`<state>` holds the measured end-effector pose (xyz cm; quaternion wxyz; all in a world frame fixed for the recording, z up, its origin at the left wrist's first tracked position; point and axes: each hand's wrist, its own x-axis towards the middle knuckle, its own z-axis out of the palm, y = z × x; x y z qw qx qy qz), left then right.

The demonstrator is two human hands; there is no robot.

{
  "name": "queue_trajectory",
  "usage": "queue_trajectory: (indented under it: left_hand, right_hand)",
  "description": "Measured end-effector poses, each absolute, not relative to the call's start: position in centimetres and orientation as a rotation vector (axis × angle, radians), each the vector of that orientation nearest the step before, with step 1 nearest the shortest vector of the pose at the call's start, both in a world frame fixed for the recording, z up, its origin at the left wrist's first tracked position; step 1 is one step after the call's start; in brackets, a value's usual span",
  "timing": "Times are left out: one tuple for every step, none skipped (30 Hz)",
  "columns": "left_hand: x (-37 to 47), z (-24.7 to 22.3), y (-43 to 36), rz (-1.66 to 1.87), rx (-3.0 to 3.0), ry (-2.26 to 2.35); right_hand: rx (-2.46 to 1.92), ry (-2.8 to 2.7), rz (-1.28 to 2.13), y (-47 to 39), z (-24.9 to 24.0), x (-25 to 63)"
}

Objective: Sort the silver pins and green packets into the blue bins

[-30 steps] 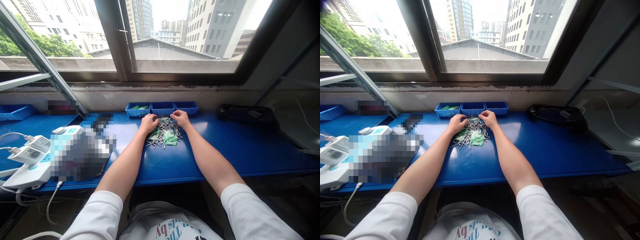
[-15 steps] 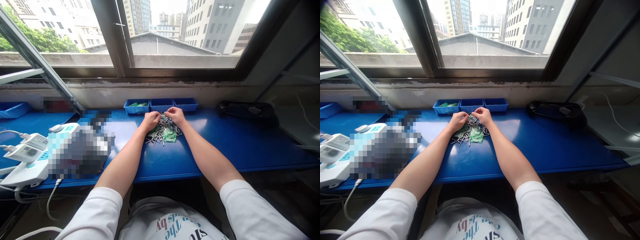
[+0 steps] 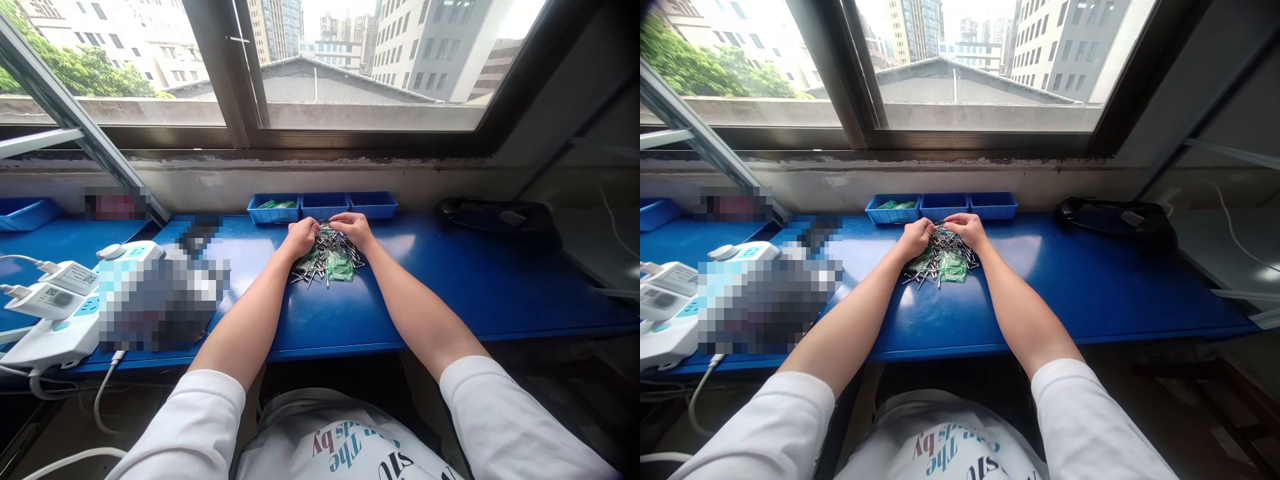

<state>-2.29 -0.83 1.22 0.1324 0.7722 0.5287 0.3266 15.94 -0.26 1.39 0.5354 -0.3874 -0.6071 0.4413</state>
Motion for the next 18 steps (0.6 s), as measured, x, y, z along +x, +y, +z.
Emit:
queue_trajectory:
  left_hand:
    - [-2.3, 1.2, -0.8, 0.945, 2.242, 1.537]
    - [-2.3, 1.3, -0.9, 0.943, 2.241, 1.542]
    - [-2.3, 1.3, -0.9, 0.937, 2.239, 1.548]
    - [-2.2, 1.4, -0.9, 0.932, 2.236, 1.554]
    - [-2.2, 1.4, -1.0, 0.927, 2.232, 1.560]
    - [-2.2, 1.4, -1.0, 0.923, 2.229, 1.564]
    - [-2.2, 1.5, -1.0, 0.922, 2.227, 1.567]
    - [-2.2, 1.5, -1.0, 0.925, 2.226, 1.567]
    - [-2.2, 1.4, -0.9, 0.936, 2.225, 1.565]
    - [-2.3, 1.4, -0.8, 0.956, 2.223, 1.563]
    - [-2.4, 1.3, -0.7, 0.982, 2.219, 1.563]
    - [-2.5, 1.2, -0.5, 1.014, 2.212, 1.569]
    - [-2.6, 1.1, -0.3, 1.042, 2.203, 1.582]
    - [-2.8, 0.9, -0.1, 1.064, 2.192, 1.603]
    - [-2.9, 0.8, 0.1, 1.076, 2.180, 1.630]
    - [-3.0, 0.6, 0.3, 1.079, 2.169, 1.659]
    - [-3.1, 0.5, 0.4, 1.073, 2.160, 1.685]
    - [-3.2, 0.4, 0.5, 1.063, 2.153, 1.706]
  right_hand:
    - [-0.923, -1.454, 1.044, -0.3, 1.4, 16.0]
    - [-0.928, -1.465, 1.029, -0.3, 1.4, 16.0]
    - [-0.935, -1.477, 1.014, -0.4, 1.4, 16.0]
    - [-0.941, -1.488, 1.001, -0.4, 1.5, 16.1]
    - [-0.946, -1.496, 0.992, -0.4, 1.5, 16.1]
    - [-0.950, -1.501, 0.985, -0.4, 1.4, 16.1]
    - [-0.955, -1.504, 0.977, -0.4, 1.3, 16.1]
    - [-0.961, -1.502, 0.964, -0.3, 1.3, 16.1]
    - [-0.972, -1.496, 0.942, -0.1, 1.1, 16.1]
    - [-0.988, -1.483, 0.912, 0.1, 1.0, 16.1]
    - [-1.011, -1.459, 0.874, 0.4, 0.9, 16.2]
    - [-1.040, -1.425, 0.828, 0.7, 0.8, 16.4]
    - [-1.076, -1.389, 0.776, 1.0, 0.7, 16.7]
    - [-1.118, -1.340, 0.717, 1.3, 0.7, 17.0]
    - [-1.166, -1.308, 0.658, 1.5, 0.7, 17.4]
    - [-1.221, -1.292, 0.594, 1.7, 0.7, 17.8]
    - [-1.275, -1.292, 0.533, 1.9, 0.8, 18.2]
    - [-1.326, -1.302, 0.473, 2.0, 0.8, 18.5]
